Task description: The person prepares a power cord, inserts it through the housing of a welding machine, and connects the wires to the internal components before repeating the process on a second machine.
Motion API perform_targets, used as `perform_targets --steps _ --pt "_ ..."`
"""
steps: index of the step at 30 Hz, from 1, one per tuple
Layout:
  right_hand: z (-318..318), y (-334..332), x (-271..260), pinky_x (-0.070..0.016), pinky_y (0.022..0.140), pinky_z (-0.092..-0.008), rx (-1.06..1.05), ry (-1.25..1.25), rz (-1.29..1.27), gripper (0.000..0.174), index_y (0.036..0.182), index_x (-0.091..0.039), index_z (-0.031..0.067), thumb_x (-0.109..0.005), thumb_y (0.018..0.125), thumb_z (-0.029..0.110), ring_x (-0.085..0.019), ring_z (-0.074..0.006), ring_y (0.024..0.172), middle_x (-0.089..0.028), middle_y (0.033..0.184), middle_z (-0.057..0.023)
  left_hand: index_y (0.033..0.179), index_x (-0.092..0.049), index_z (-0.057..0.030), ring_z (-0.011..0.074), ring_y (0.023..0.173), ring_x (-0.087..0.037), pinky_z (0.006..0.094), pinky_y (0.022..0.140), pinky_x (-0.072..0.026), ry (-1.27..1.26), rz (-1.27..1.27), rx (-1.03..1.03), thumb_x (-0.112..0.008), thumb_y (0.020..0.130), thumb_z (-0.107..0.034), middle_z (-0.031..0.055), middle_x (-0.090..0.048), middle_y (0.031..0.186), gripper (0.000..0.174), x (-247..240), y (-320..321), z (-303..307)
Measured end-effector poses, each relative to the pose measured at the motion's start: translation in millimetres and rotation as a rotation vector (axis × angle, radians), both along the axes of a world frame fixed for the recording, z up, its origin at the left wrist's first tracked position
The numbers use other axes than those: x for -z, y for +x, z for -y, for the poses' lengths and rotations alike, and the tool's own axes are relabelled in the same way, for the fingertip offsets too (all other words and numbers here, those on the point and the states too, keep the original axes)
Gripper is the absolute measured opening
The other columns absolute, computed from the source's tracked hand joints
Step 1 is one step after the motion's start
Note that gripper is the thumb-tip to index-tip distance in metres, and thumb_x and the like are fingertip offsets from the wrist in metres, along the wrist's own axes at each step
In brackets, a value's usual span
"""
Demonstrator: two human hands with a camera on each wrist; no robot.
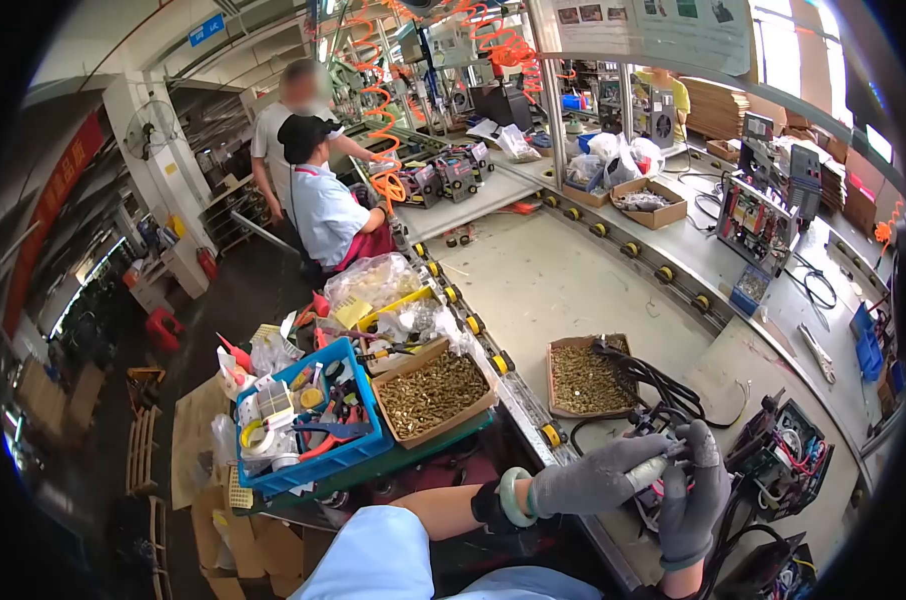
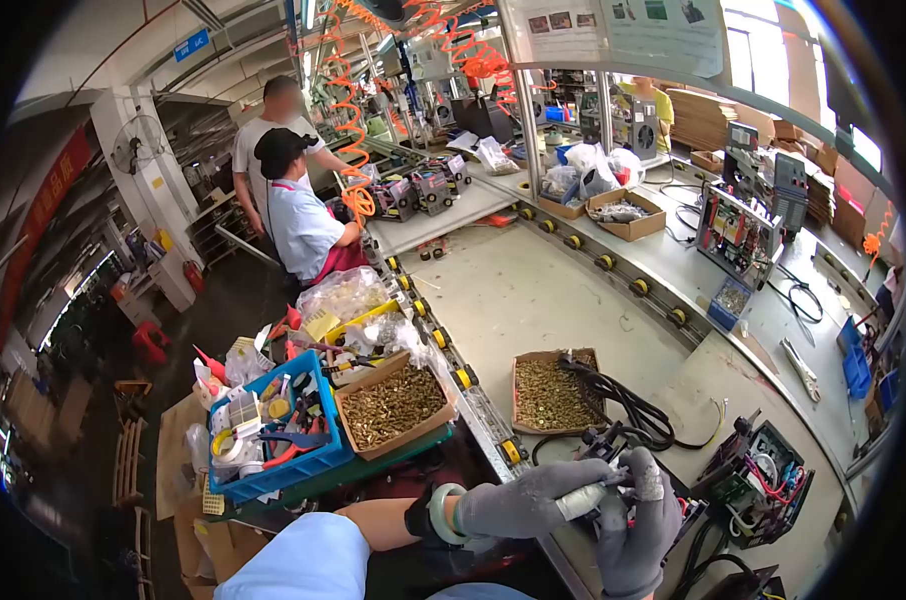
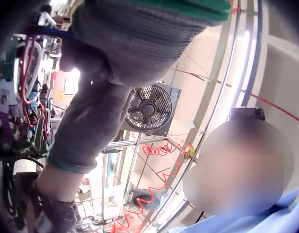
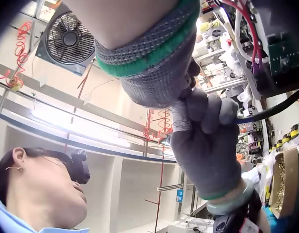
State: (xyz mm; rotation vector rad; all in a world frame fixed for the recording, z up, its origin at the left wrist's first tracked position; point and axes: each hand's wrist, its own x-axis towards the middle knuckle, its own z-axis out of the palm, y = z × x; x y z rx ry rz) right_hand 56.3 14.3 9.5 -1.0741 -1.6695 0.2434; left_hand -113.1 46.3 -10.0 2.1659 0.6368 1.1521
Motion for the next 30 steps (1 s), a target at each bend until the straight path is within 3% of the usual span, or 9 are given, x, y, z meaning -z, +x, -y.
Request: perform_targets --steps 1,2,7,10,15,17,18,23,30 --pt "1.6 2.7 -0.9 -0.0514 0.077 -0.0347 0.002 0.004 0.006 0.038 0.123 -0.062 -0.0031 -0.060 0.092 0.019 -0.065 -0.0250 0.087 -0.067 0.102 -0.0151 0.130 -0.052 0.0048 0.0344 0.100 -0.065 0.0389 0.087 -0.0505 0.320 -0.048 -0.103 -0.055 0.099 -0.012 0.0215 -0.063 0.108 0.036 7.6 1.0 -2.7" --pt "4.5 6.1 -2.9 -0.0516 0.074 -0.0339 0.009 -0.017 0.038 0.034 0.118 -0.064 -0.0031 -0.061 0.090 0.016 -0.065 -0.0245 0.083 -0.067 0.098 -0.0149 0.125 -0.055 0.0060 0.0348 0.098 -0.065 0.0394 0.085 -0.0507 -0.101 0.074 0.053 -0.057 0.098 -0.013 0.0221 -0.064 0.106 0.033 15.4 2.1 -2.3" --pt "2.4 10.1 -5.8 -0.0513 0.068 -0.0312 0.021 -0.053 0.005 0.023 0.101 -0.068 -0.0038 -0.065 0.079 0.001 -0.065 -0.0222 0.073 -0.065 0.083 -0.0124 0.128 -0.054 0.0051 0.0345 0.101 -0.063 0.0379 0.088 -0.0497 -0.339 0.023 0.166 -0.056 0.099 -0.014 0.0213 -0.062 0.111 0.034 -5.2 1.0 3.0" --pt "0.8 3.4 -13.7 -0.0511 0.067 -0.0302 -0.051 -0.158 -0.089 0.021 0.097 -0.068 -0.0026 -0.065 0.076 -0.003 -0.065 -0.0220 0.071 -0.064 0.081 -0.0113 0.128 -0.053 0.0043 0.0337 0.095 -0.066 0.0404 0.084 -0.0505 -0.090 0.035 0.054 -0.052 0.103 -0.019 0.0212 -0.066 0.106 0.035 4.0 2.6 1.7" --pt "-6.8 8.7 -13.4 -0.0511 0.066 -0.0325 -0.041 -0.127 0.043 0.017 0.093 -0.070 0.0004 -0.066 0.076 -0.001 -0.065 -0.0250 0.069 -0.066 0.082 -0.0125 0.121 -0.056 0.0065 0.0342 0.103 -0.062 0.0388 0.087 -0.0509 -0.670 0.037 0.235 -0.057 0.094 -0.004 0.0203 -0.059 0.114 0.029 -26.6 -13.0 -3.7" --pt "-12.7 18.8 -11.2 -0.0523 0.069 -0.0396 -0.109 -0.046 0.250 0.027 0.107 -0.069 0.0045 -0.070 0.082 0.014 -0.067 -0.0313 0.080 -0.068 0.096 -0.0160 0.118 -0.058 0.0052 0.0353 0.103 -0.061 0.0394 0.088 -0.0508 -0.128 -0.033 0.179 -0.055 0.094 -0.003 0.0207 -0.058 0.116 0.026 3.7 -11.8 -24.0" --pt "-15.6 12.1 -13.3 -0.0526 0.066 -0.0416 -0.061 0.001 0.248 0.024 0.099 -0.071 0.0075 -0.072 0.076 0.006 -0.066 -0.0344 0.075 -0.068 0.091 -0.0147 0.118 -0.058 -0.0026 0.0195 0.092 -0.061 0.0321 0.083 -0.0482 -0.158 0.015 0.184 -0.054 0.100 -0.013 0.0123 -0.061 0.099 0.021 -6.1 -12.5 -27.3" --pt "-20.9 16.7 -8.5 -0.0512 0.074 -0.0421 -0.120 -0.219 0.507 0.040 0.117 -0.064 0.0094 -0.072 0.078 0.015 -0.064 -0.0333 0.091 -0.065 0.106 -0.0125 0.110 -0.061 -0.0061 0.0375 0.091 -0.068 0.0407 0.075 -0.0531 -0.112 -0.445 -0.035 -0.063 0.086 -0.005 0.0196 -0.067 0.097 0.024 -25.2 -32.5 -48.0" --pt "12.1 15.1 28.4 -0.0423 0.102 -0.0458 0.035 -0.175 0.632 0.062 0.121 -0.064 0.0086 -0.081 0.065 0.027 -0.056 -0.0330 0.119 -0.057 0.129 -0.0127 0.099 -0.060 -0.0065 0.0419 0.078 -0.064 0.0438 0.065 -0.0504 0.006 -0.426 -0.172 -0.058 0.096 -0.011 0.0189 -0.064 0.082 0.006 41.2 -75.2 -87.3"
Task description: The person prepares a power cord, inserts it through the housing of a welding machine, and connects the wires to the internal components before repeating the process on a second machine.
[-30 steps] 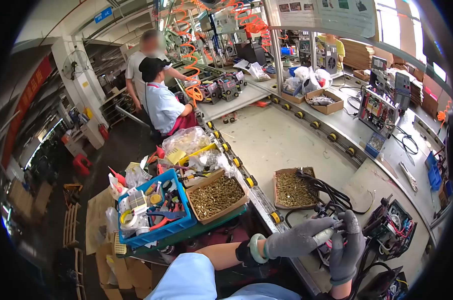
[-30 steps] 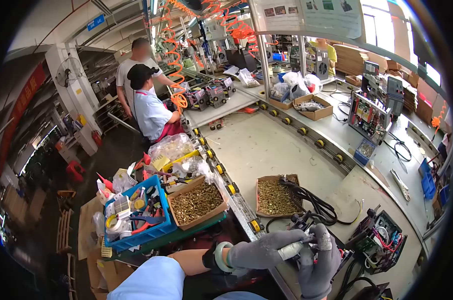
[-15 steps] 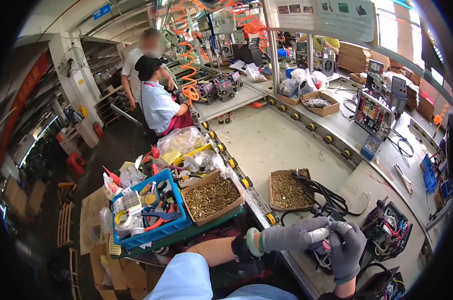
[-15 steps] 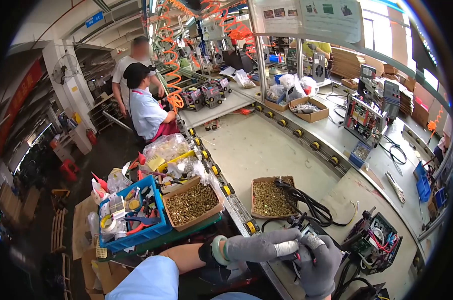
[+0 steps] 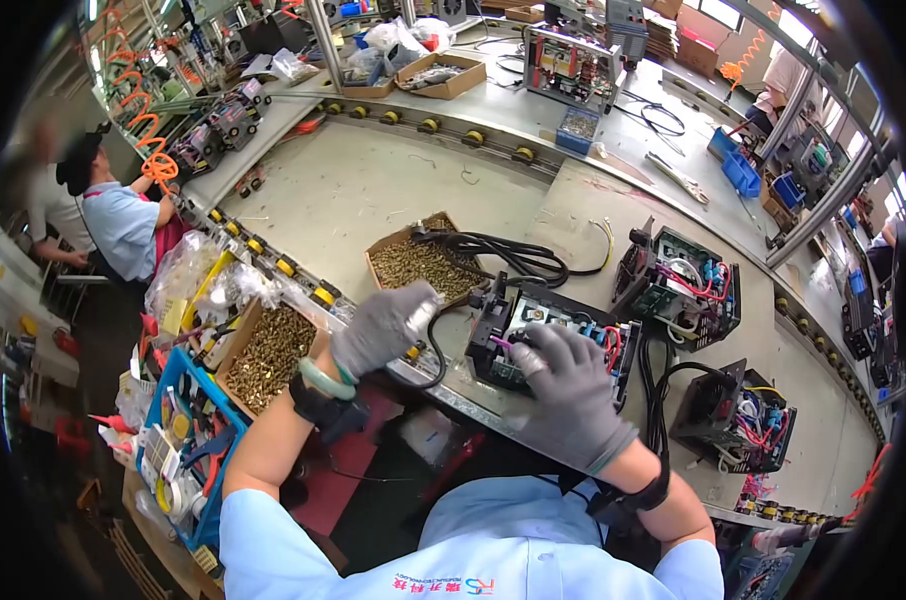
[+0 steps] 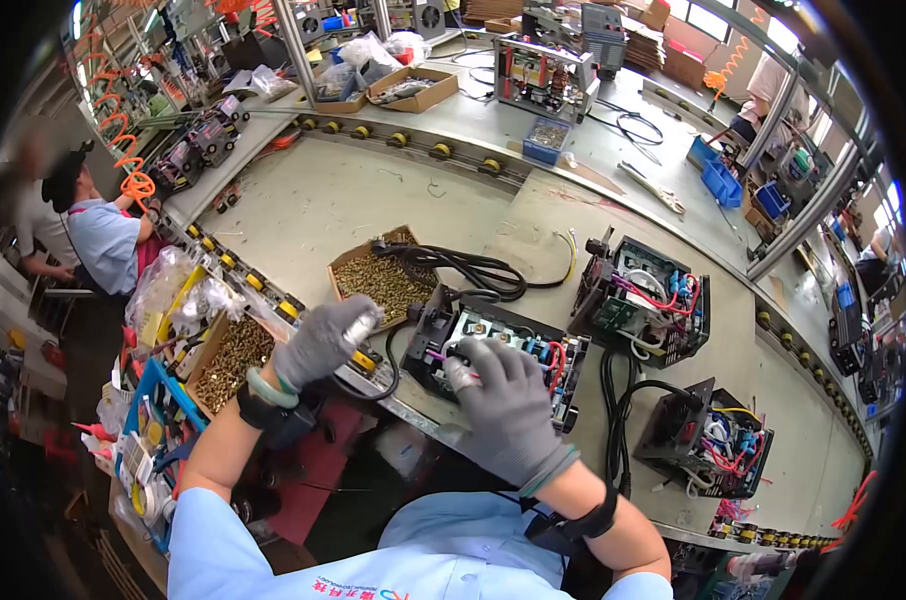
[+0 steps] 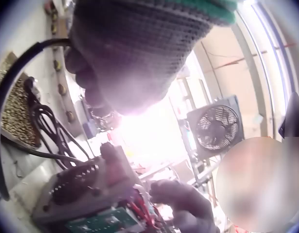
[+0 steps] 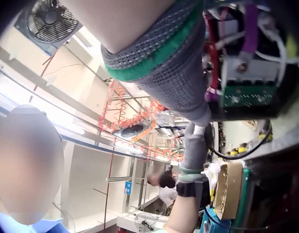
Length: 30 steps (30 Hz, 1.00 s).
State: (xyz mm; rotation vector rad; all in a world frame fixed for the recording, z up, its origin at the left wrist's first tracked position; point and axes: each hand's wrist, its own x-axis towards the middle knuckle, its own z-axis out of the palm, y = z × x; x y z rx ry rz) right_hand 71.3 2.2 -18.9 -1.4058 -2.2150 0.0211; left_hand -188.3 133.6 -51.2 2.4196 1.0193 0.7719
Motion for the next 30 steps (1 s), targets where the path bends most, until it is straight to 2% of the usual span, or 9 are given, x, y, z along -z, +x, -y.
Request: perform_targets --steps 3,5,11,14,19,23,25,30 --pt "-5.6 -1.5 25.1 -0.0419 0.103 -0.0450 0.066 0.089 0.072 0.063 0.122 -0.064 0.0101 -0.080 0.063 0.024 -0.055 -0.0312 0.122 -0.055 0.134 -0.0125 0.103 -0.061 -0.0062 0.0385 0.081 -0.066 0.0420 0.068 -0.0515 -0.069 0.072 0.019 -0.058 0.097 -0.011 0.0188 -0.065 0.087 0.008 8.9 9.7 -9.1" --pt "-10.2 1.4 31.9 -0.0419 0.103 -0.0444 0.106 0.140 0.119 0.062 0.122 -0.064 0.0108 -0.079 0.063 0.022 -0.055 -0.0299 0.122 -0.055 0.135 -0.0123 0.103 -0.060 -0.0059 0.0377 0.082 -0.066 0.0416 0.069 -0.0517 -0.098 0.025 0.029 -0.058 0.097 -0.012 0.0184 -0.065 0.087 0.009 15.9 9.6 -19.9" --pt "-12.6 0.9 38.2 -0.0443 0.100 -0.0415 0.118 0.207 0.131 0.043 0.110 -0.068 0.0090 -0.074 0.068 0.015 -0.059 -0.0270 0.116 -0.059 0.130 -0.0111 0.104 -0.060 -0.0057 0.0364 0.081 -0.066 0.0405 0.071 -0.0528 -0.160 -0.026 0.104 -0.058 0.097 -0.014 0.0166 -0.066 0.087 0.011 16.5 14.1 -22.6" --pt "-12.5 -0.8 35.4 -0.0448 0.100 -0.0411 0.128 0.187 0.125 0.039 0.107 -0.069 0.0082 -0.073 0.069 0.013 -0.060 -0.0265 0.114 -0.060 0.128 -0.0111 0.104 -0.060 -0.0065 0.0353 0.081 -0.067 0.0397 0.071 -0.0531 -0.119 -0.009 0.127 -0.058 0.097 -0.014 0.0163 -0.065 0.086 0.011 13.9 16.0 -22.3" --pt "-13.1 -1.7 36.2 -0.0449 0.100 -0.0413 0.130 0.200 0.117 0.039 0.108 -0.069 0.0078 -0.072 0.069 0.012 -0.060 -0.0261 0.113 -0.060 0.128 -0.0111 0.104 -0.062 -0.0060 0.0331 0.081 -0.068 0.0376 0.069 -0.0534 -0.077 -0.087 0.129 -0.060 0.096 -0.015 0.0155 -0.066 0.086 0.012 11.6 14.8 -26.1" --pt "-12.8 -1.1 37.5 -0.0448 0.100 -0.0417 0.132 0.197 0.122 0.042 0.108 -0.069 0.0078 -0.072 0.067 0.012 -0.060 -0.0260 0.113 -0.060 0.128 -0.0111 0.106 -0.063 -0.0070 0.0332 0.082 -0.068 0.0376 0.070 -0.0541 -0.072 -0.049 0.114 -0.061 0.096 -0.015 0.0152 -0.067 0.087 0.013 2.4 15.8 -27.0" --pt "-12.9 -1.4 35.4 -0.0448 0.100 -0.0419 0.130 0.188 0.124 0.043 0.109 -0.069 0.0078 -0.073 0.067 0.013 -0.060 -0.0263 0.113 -0.060 0.128 -0.0112 0.107 -0.064 -0.0087 0.0327 0.080 -0.068 0.0389 0.068 -0.0543 0.113 -0.052 0.152 -0.062 0.095 -0.014 0.0137 -0.067 0.086 0.014 5.2 16.9 -27.6" --pt "-12.7 -1.3 34.9 -0.0446 0.101 -0.0426 0.131 0.178 0.138 0.045 0.111 -0.068 0.0078 -0.072 0.067 0.015 -0.059 -0.0269 0.113 -0.059 0.128 -0.0115 0.103 -0.065 -0.0103 0.0313 0.073 -0.065 0.0410 0.061 -0.0511 0.194 -0.228 0.102 -0.064 0.089 -0.014 0.0112 -0.061 0.078 0.014 1.9 20.1 -24.8"
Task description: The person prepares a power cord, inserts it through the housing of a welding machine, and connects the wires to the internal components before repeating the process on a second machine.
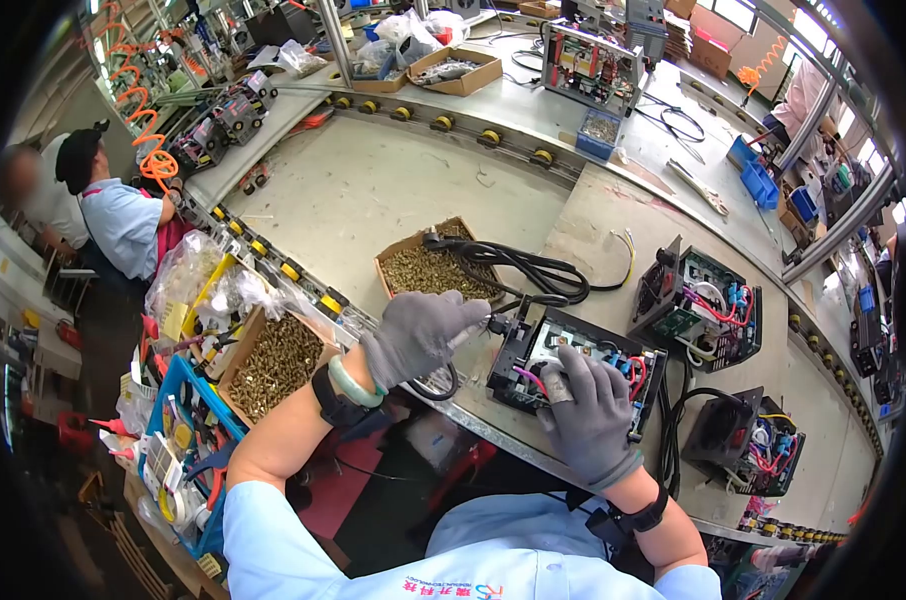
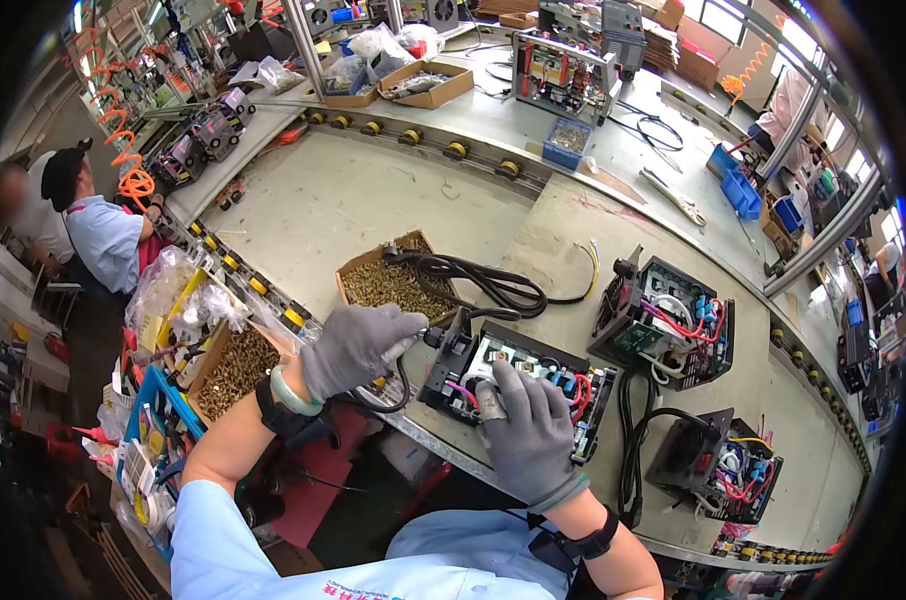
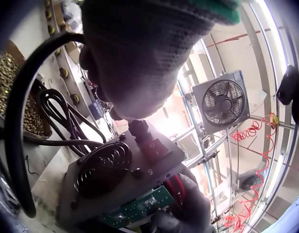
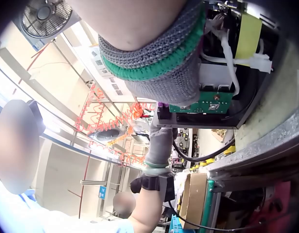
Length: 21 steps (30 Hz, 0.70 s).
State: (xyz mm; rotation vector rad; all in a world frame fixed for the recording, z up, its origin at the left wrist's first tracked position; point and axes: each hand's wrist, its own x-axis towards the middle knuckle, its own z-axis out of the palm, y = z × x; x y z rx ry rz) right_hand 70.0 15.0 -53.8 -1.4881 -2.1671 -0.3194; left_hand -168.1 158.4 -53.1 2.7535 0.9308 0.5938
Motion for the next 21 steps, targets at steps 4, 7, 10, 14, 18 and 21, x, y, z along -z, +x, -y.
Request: perform_targets --steps 4,7,10,14,18,21 --pt "-0.3 0.1 1.4 -0.0444 0.101 -0.0428 -0.001 0.005 0.009 0.046 0.112 -0.068 0.0080 -0.072 0.068 0.017 -0.059 -0.0272 0.113 -0.059 0.128 -0.0117 0.102 -0.063 -0.0168 0.0310 0.064 -0.063 0.0427 0.053 -0.0486 0.093 -0.039 -0.001 -0.062 0.088 -0.019 0.0090 -0.056 0.073 0.014 -1.3 1.0 -0.7" --pt "-1.1 -0.2 2.2 -0.0444 0.101 -0.0427 0.003 0.012 0.015 0.046 0.112 -0.068 0.0083 -0.072 0.068 0.018 -0.059 -0.0270 0.113 -0.059 0.128 -0.0116 0.100 -0.063 -0.0161 0.0313 0.064 -0.063 0.0426 0.054 -0.0486 0.098 -0.037 0.015 -0.062 0.089 -0.021 0.0088 -0.056 0.074 0.013 0.0 1.0 -3.1" --pt "-0.4 -0.6 3.1 -0.0443 0.101 -0.0428 0.012 0.017 0.018 0.046 0.112 -0.068 0.0086 -0.072 0.067 0.019 -0.059 -0.0267 0.113 -0.059 0.128 -0.0114 0.100 -0.063 -0.0153 0.0316 0.066 -0.063 0.0428 0.054 -0.0486 0.092 -0.011 0.032 -0.063 0.089 -0.021 0.0088 -0.057 0.075 0.012 2.4 2.3 -5.3" --pt "-0.9 -2.1 0.8 -0.0451 0.098 -0.0415 0.021 0.020 0.015 0.043 0.110 -0.069 0.0089 -0.072 0.067 0.017 -0.061 -0.0257 0.111 -0.060 0.127 -0.0105 0.098 -0.062 -0.0142 0.0324 0.069 -0.063 0.0433 0.056 -0.0492 0.015 0.100 0.071 -0.065 0.089 -0.021 0.0095 -0.059 0.077 0.012 5.7 3.2 -10.8" --pt "-5.1 -2.4 2.4 -0.0464 0.094 -0.0392 0.026 0.044 -0.002 0.040 0.108 -0.070 0.0106 -0.072 0.068 0.014 -0.063 -0.0225 0.105 -0.062 0.123 -0.0081 0.104 -0.066 -0.0076 0.0339 0.079 -0.067 0.0399 0.066 -0.0534 -0.115 0.153 0.106 -0.067 0.089 -0.010 0.0135 -0.067 0.086 0.016 3.1 4.1 -13.4" --pt "-6.3 1.0 4.6 -0.0472 0.089 -0.0371 0.015 0.050 -0.018 0.036 0.105 -0.072 0.0145 -0.072 0.069 0.013 -0.064 -0.0190 0.097 -0.063 0.119 -0.0045 0.104 -0.066 -0.0060 0.0344 0.080 -0.067 0.0392 0.067 -0.0541 -0.155 0.205 0.114 -0.067 0.089 -0.010 0.0147 -0.068 0.087 0.015 7.8 5.0 -12.5"
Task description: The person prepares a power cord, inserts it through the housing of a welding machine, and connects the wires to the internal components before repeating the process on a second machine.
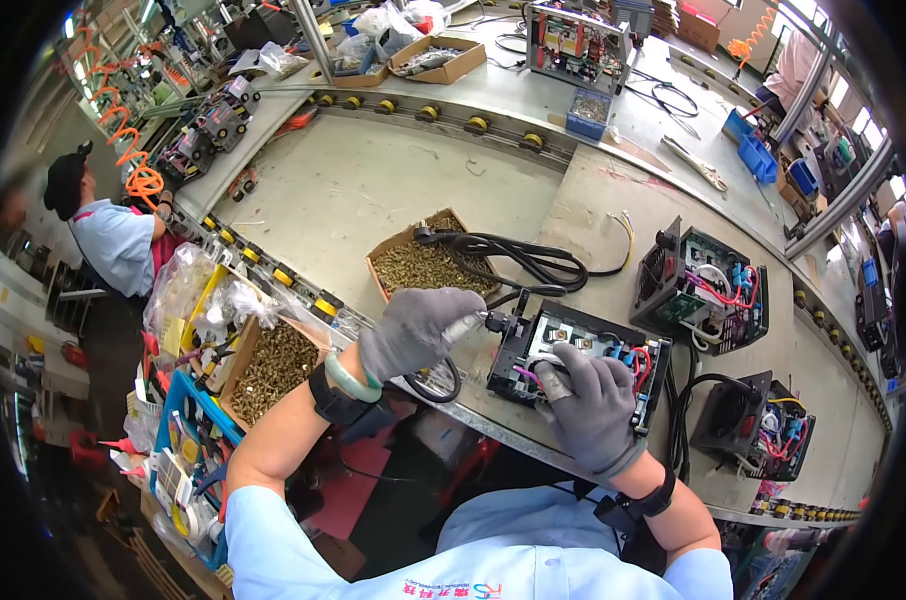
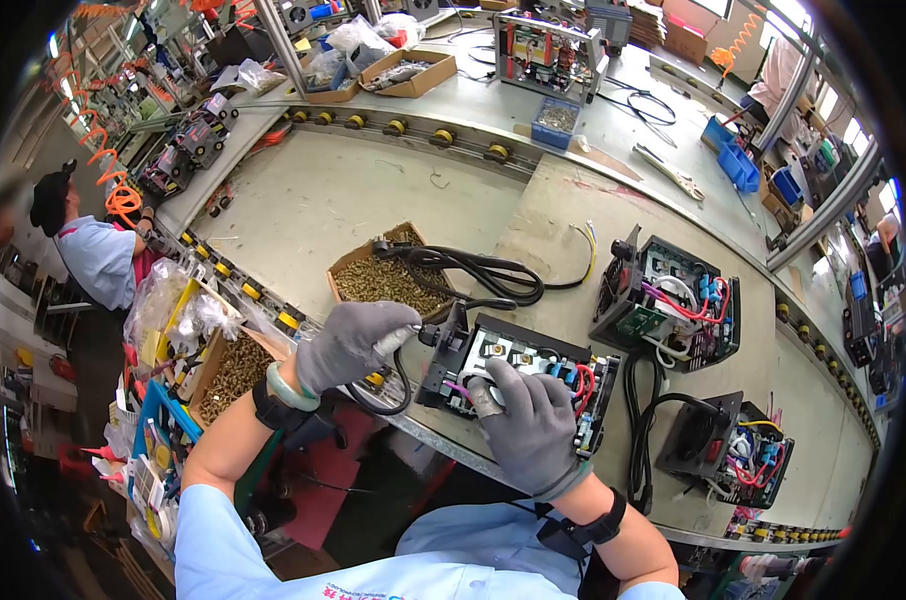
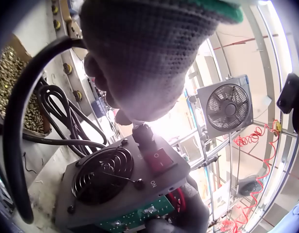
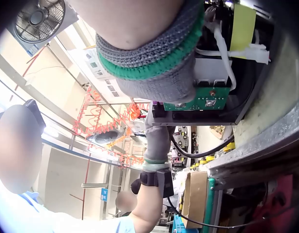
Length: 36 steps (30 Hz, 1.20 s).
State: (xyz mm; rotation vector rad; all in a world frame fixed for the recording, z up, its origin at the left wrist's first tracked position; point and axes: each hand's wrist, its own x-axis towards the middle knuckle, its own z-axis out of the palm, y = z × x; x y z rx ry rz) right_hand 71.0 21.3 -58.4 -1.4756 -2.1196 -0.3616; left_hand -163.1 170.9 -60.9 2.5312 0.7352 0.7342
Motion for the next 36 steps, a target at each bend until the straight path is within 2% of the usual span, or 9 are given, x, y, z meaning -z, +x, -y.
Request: perform_targets --steps 6,10,16,18,20,26,28,31,36 --pt "9.2 45.5 -15.6 -0.0457 0.086 -0.0344 -0.191 -0.048 0.020 0.034 0.103 -0.076 0.0225 -0.078 0.068 0.020 -0.063 -0.0166 0.090 -0.063 0.112 0.0012 0.103 -0.066 -0.0033 0.0363 0.079 -0.068 0.0402 0.067 -0.0554 -0.059 0.082 -0.020 -0.065 0.090 -0.007 0.0180 -0.069 0.089 0.013 -16.3 13.2 47.7" --pt "28.1 47.8 -13.4 -0.0450 0.087 -0.0350 -0.097 -0.048 0.045 0.033 0.102 -0.076 0.0215 -0.077 0.069 0.019 -0.063 -0.0174 0.092 -0.063 0.112 0.0002 0.103 -0.066 -0.0015 0.0366 0.081 -0.069 0.0408 0.068 -0.0557 -0.017 0.150 -0.151 -0.065 0.089 -0.007 0.0191 -0.069 0.090 0.016 -17.7 27.1 77.3" --pt "17.4 23.3 -4.0 -0.0471 0.086 -0.0368 -0.127 -0.053 0.003 0.041 0.104 -0.072 0.0178 -0.079 0.064 0.020 -0.063 -0.0189 0.095 -0.061 0.112 -0.0017 0.104 -0.066 -0.0018 0.0375 0.082 -0.069 0.0415 0.069 -0.0553 0.032 0.052 -0.255 -0.064 0.089 -0.008 0.0188 -0.069 0.090 0.016 -19.4 19.7 80.9" --pt "17.9 25.2 -6.8 -0.0472 0.086 -0.0372 -0.133 -0.089 0.006 0.043 0.105 -0.072 0.0173 -0.080 0.062 0.021 -0.063 -0.0187 0.095 -0.061 0.112 -0.0019 0.104 -0.065 -0.0014 0.0370 0.082 -0.069 0.0405 0.070 -0.0551 0.019 0.087 -0.285 -0.064 0.090 -0.009 0.0187 -0.069 0.090 0.016 -20.6 11.0 70.8" --pt "18.5 25.7 -4.4 -0.0472 0.086 -0.0371 -0.133 -0.106 -0.014 0.044 0.105 -0.072 0.0172 -0.081 0.061 0.022 -0.063 -0.0189 0.095 -0.061 0.113 -0.0019 0.104 -0.065 -0.0017 0.0362 0.082 -0.070 0.0393 0.070 -0.0551 -0.107 0.206 -0.329 -0.064 0.091 -0.009 0.0179 -0.069 0.090 0.016 -2.8 -0.5 56.1" --pt "15.3 28.0 1.7 -0.0473 0.086 -0.0367 -0.150 -0.050 0.000 0.046 0.104 -0.073 0.0180 -0.081 0.059 0.025 -0.063 -0.0189 0.094 -0.061 0.114 -0.0014 0.103 -0.067 -0.0060 0.0315 0.077 -0.070 0.0368 0.065 -0.0553 0.077 0.129 -0.255 -0.070 0.085 -0.004 0.0138 -0.069 0.087 0.018 2.6 10.8 60.4" --pt "15.1 28.7 3.6 -0.0473 0.085 -0.0365 -0.146 -0.034 0.004 0.044 0.103 -0.073 0.0185 -0.081 0.060 0.025 -0.063 -0.0186 0.093 -0.061 0.114 -0.0012 0.099 -0.065 -0.0135 0.0306 0.066 -0.066 0.0401 0.055 -0.0504 0.182 0.106 -0.255 -0.069 0.087 -0.017 0.0101 -0.064 0.076 0.013 6.1 11.9 54.9" --pt "14.9 28.1 3.0 -0.0476 0.084 -0.0362 -0.141 -0.026 0.009 0.043 0.102 -0.074 0.0188 -0.080 0.060 0.025 -0.063 -0.0185 0.091 -0.062 0.113 -0.0011 0.096 -0.063 -0.0149 0.0304 0.063 -0.064 0.0405 0.053 -0.0488 0.222 0.012 -0.263 -0.067 0.089 -0.021 0.0098 -0.060 0.071 0.010 8.8 12.0 51.3" --pt "14.6 27.5 4.4 -0.0478 0.084 -0.0362 -0.136 -0.010 0.008 0.041 0.102 -0.074 0.0184 -0.079 0.062 0.025 -0.063 -0.0187 0.090 -0.062 0.113 -0.0016 0.096 -0.063 -0.0148 0.0309 0.064 -0.065 0.0408 0.054 -0.0500 0.182 -0.073 -0.238 -0.066 0.090 -0.023 0.0099 -0.060 0.073 0.011 11.0 10.1 51.3"
